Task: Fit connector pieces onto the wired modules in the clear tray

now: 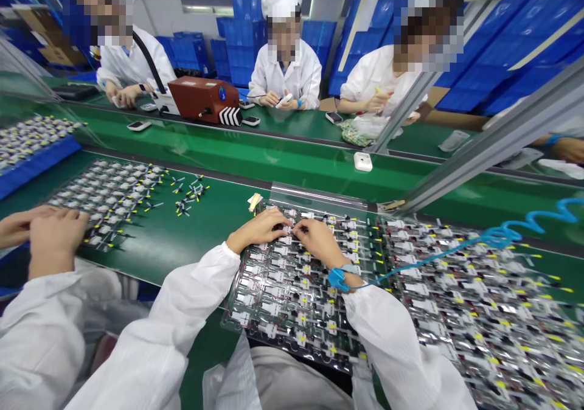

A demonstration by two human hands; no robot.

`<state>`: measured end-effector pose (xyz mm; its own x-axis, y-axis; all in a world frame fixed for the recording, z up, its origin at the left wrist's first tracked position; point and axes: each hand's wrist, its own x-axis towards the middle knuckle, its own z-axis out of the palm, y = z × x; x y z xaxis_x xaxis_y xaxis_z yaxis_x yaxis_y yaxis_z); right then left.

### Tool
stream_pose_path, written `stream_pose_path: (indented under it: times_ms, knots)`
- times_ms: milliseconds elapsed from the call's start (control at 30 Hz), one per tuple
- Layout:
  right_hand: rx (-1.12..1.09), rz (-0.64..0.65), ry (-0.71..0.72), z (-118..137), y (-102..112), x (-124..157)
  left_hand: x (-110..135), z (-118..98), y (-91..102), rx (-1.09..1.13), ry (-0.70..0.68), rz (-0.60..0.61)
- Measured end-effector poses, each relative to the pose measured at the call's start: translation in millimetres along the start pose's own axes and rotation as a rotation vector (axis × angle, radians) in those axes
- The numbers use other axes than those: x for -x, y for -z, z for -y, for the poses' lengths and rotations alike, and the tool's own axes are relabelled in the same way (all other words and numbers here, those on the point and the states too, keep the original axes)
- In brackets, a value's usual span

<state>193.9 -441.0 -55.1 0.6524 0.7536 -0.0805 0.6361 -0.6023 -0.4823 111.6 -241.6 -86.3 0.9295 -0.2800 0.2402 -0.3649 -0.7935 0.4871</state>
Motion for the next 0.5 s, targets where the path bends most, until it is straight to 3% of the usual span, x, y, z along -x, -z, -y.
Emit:
stream_pose_path:
  times_ms: [500]
  knots:
    - [0.009,0.001,-0.003,1.7,-2.2,-1.0,-1.7,-2.4,2.7,0.004,0.016,0.03]
